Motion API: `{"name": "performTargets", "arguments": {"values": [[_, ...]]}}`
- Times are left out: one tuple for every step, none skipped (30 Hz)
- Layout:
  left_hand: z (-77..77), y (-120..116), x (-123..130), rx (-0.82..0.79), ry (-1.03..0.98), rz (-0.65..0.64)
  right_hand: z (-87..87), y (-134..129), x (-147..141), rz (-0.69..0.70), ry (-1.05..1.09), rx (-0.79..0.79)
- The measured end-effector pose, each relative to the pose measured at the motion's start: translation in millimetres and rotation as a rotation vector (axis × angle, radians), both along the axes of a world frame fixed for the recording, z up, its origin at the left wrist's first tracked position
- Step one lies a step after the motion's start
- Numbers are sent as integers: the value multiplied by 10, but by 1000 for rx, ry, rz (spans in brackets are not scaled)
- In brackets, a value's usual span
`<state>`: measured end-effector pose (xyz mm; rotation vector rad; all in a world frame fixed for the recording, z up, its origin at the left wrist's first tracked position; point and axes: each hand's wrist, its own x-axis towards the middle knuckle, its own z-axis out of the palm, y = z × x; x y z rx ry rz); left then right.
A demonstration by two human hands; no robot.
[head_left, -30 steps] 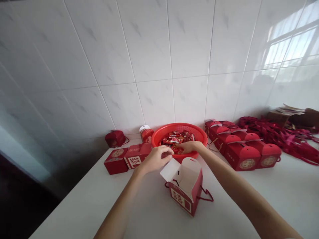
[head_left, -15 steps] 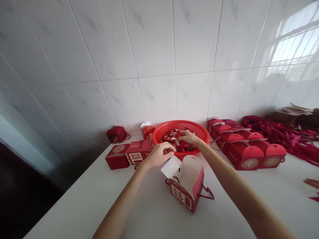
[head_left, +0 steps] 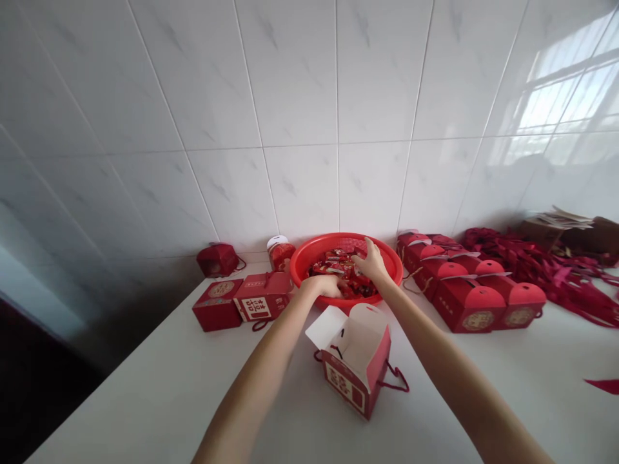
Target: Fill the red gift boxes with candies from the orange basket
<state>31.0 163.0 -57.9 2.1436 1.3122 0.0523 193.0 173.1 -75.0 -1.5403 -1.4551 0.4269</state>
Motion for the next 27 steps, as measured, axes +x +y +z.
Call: {"name": "performTargets", "arguments": {"values": [[-10,2,20,-14,23,4,11,-10,-9,-2,-22,5],[-13,-6,28,-21,53,6,23,-18,-18,-6,-41,22],[-11,-21,28,-13,73,15,38,-27,-28,-12,-55,48],[-4,-40,23,16,71,36,53,-38,-39,-17,-70,78],[6,-58,16,45,74,60,70,-51,-48,-14,-86,100],[16,-74,12,71,79,78,86,-67,-58,7,-110,111],[25,-86,10,98,84,86,100,-87,-65,53,-145,111],[32,-94,13,117,94,87,113,-108,-69,128,-195,99],[37,-99,19,123,110,82,123,-131,-69,232,-264,72],[40,-102,28,115,132,75,130,-151,-62,350,-362,20],[44,-104,38,93,160,70,136,-168,-48,461,-477,-54],[48,-106,48,59,192,67,140,-180,-28,547,-592,-139],[54,-109,58,21,225,68,144,-185,-1,596,-690,-224],[64,-113,68,-13,256,68,149,-183,30,608,-763,-294],[77,-117,77,-40,280,68,153,-174,63,589,-808,-341],[94,-121,87,-59,301,72,156,-158,95,554,-831,-362],[112,-123,96,-74,319,77,157,-137,122,518,-843,-366],[131,-124,105,-87,336,82,153,-111,143,486,-859,-370],[148,-122,113,-99,348,86,141,-84,155,460,-877,-376],[161,-119,121,-110,357,88,122,-55,159,441,-894,-384],[170,-114,127,-120,362,86,94,-27,156,426,-909,-392],[172,-108,131,-129,361,82,59,-1,148,416,-920,-400],[169,-102,133,-133,356,77,19,23,138,413,-927,-406],[159,-96,131,-131,346,73,-22,43,128,414,-929,-407],[144,-90,127,-126,333,69,-63,60,122,420,-927,-402],[125,-84,120,-117,318,65,-100,73,120,431,-919,-389],[103,-78,112,-106,302,63,-133,83,122,443,-906,-366]]}}
